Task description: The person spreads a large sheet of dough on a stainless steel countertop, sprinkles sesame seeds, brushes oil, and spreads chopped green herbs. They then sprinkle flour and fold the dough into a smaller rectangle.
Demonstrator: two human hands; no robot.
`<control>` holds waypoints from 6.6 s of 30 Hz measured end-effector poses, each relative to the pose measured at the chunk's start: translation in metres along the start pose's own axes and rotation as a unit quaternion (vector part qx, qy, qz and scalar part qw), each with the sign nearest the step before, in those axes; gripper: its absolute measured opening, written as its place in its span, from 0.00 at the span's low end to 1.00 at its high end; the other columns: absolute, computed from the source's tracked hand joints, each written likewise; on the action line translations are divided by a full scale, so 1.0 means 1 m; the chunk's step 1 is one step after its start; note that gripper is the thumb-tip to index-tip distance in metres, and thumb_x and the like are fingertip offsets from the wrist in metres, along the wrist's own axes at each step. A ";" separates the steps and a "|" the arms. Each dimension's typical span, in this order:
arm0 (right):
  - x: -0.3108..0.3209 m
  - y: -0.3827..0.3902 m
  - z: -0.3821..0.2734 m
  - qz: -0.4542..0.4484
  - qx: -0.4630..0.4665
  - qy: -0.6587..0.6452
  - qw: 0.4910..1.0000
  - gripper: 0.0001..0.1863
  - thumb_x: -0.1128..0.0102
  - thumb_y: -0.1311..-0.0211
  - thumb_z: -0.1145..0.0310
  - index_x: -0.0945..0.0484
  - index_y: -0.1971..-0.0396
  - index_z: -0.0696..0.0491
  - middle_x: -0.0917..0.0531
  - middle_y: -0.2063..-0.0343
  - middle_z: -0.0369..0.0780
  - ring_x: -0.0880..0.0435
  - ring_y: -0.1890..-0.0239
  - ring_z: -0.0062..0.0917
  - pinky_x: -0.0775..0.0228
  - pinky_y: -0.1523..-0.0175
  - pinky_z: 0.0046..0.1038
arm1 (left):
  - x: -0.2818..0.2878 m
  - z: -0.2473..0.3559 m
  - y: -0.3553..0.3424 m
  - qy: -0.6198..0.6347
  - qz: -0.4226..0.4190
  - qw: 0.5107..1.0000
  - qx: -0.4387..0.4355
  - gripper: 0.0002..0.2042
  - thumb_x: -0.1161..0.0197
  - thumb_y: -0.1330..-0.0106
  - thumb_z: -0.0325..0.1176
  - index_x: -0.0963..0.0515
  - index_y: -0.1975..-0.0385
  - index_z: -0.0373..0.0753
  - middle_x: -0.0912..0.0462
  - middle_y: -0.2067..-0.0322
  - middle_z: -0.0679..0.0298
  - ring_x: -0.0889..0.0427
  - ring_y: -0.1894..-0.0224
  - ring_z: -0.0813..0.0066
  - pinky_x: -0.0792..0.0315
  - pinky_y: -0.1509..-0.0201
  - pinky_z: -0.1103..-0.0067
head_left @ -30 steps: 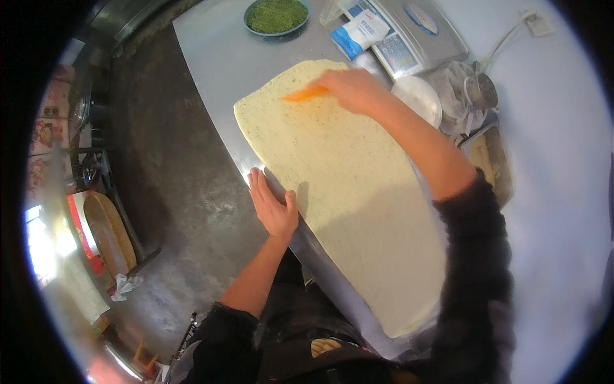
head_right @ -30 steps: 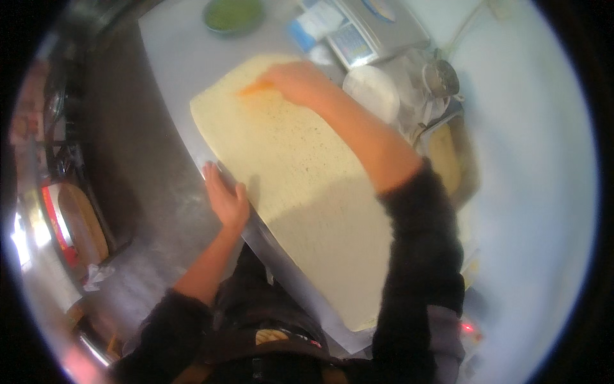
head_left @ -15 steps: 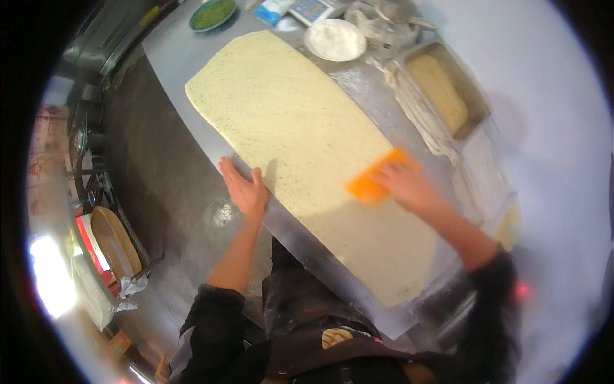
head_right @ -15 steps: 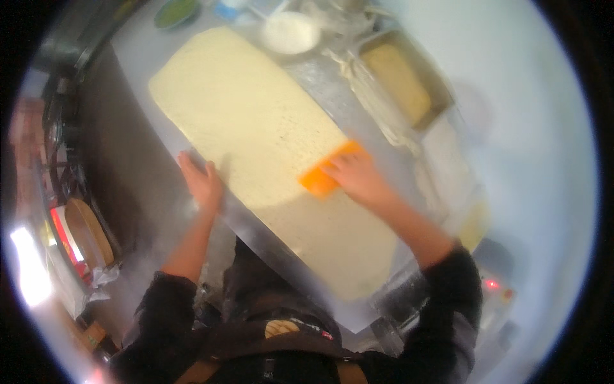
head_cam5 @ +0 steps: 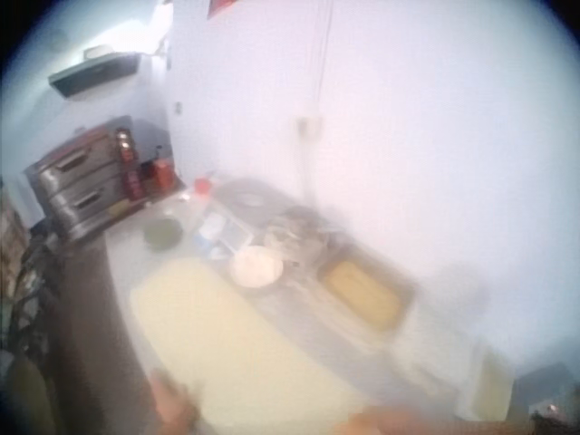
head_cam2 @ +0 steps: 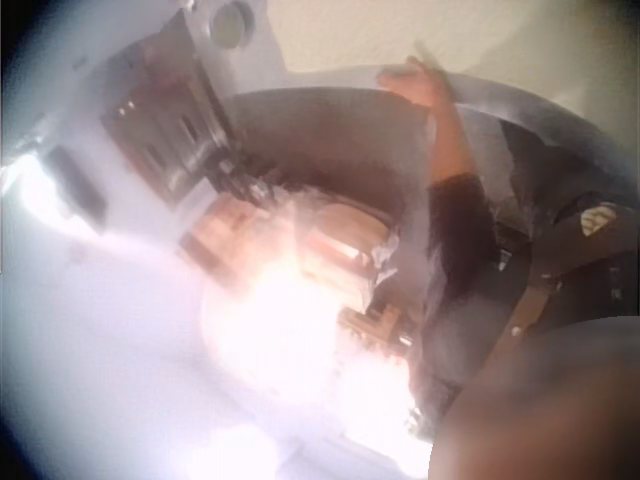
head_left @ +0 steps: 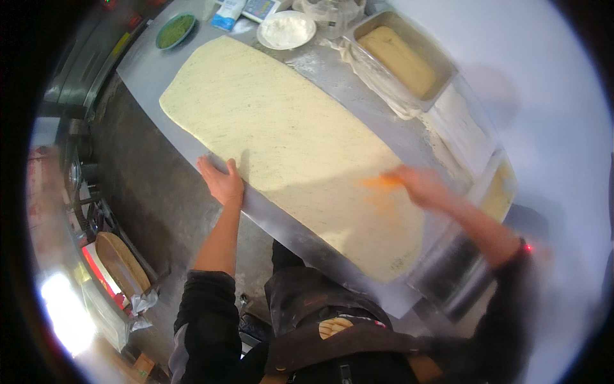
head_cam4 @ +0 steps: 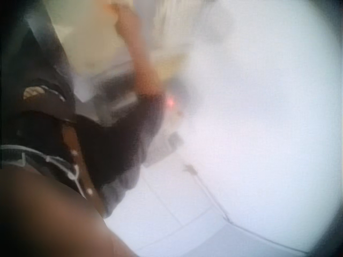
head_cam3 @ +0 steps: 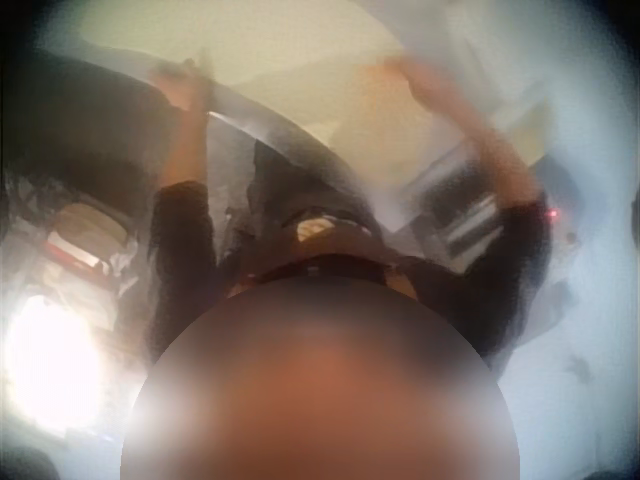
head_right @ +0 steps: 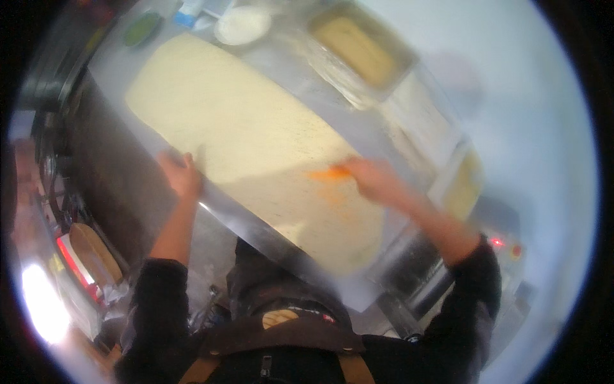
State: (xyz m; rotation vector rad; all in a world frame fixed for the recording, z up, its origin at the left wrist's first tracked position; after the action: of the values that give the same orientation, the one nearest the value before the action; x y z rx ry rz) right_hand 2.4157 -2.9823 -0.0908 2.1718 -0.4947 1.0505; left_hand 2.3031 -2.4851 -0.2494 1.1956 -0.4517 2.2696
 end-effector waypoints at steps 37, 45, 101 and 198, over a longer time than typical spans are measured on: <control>0.021 -0.480 -0.216 0.030 0.188 0.197 0.962 0.29 0.42 0.35 0.81 0.13 0.38 0.37 0.13 0.46 0.39 0.12 0.46 0.41 0.21 0.40 0.43 | -0.004 -0.019 -0.006 0.101 -0.004 0.995 -0.027 0.51 0.25 0.40 0.37 0.45 0.18 0.31 0.42 0.18 0.45 0.47 0.15 0.43 0.46 0.14 0.54; -0.108 -0.010 -0.066 -0.058 0.145 0.200 0.967 0.27 0.41 0.37 0.75 0.15 0.38 0.40 0.17 0.40 0.38 0.20 0.37 0.39 0.32 0.32 0.47 | -0.006 -0.015 -0.001 0.064 0.035 0.997 -0.013 0.41 0.33 0.26 0.42 0.43 0.19 0.29 0.39 0.19 0.42 0.40 0.17 0.43 0.43 0.15 0.58; -0.053 -0.385 -0.252 0.047 0.228 0.214 0.949 0.27 0.42 0.35 0.79 0.12 0.41 0.39 0.13 0.49 0.41 0.14 0.46 0.42 0.22 0.39 0.43 | 0.000 -0.049 0.013 0.420 0.128 0.899 0.007 0.34 0.43 0.27 0.33 0.39 0.22 0.29 0.33 0.26 0.42 0.36 0.20 0.45 0.40 0.18 0.59; -0.358 0.283 -0.277 0.588 -0.557 -0.523 0.265 0.15 0.34 0.23 0.69 0.17 0.42 0.60 0.10 0.53 0.40 0.11 0.53 0.22 0.18 0.46 0.31 | -0.087 0.208 0.537 0.055 -0.522 0.399 -0.752 0.56 0.29 0.32 0.59 0.50 0.17 0.25 0.52 0.16 0.37 0.55 0.13 0.40 0.63 0.12 0.48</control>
State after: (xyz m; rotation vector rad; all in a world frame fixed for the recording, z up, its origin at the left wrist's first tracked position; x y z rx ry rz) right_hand 1.8836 -2.9699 -0.1354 0.3712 -2.5983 -0.6582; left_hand 2.1612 -3.0496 -0.2320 0.0387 -0.9418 0.1985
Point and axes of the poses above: each hand's wrist, its own y-axis away from the middle knuckle, its own x-axis out of the back of the hand, z = x × y, the point moved 3 cm from there along -y, towards the middle knuckle
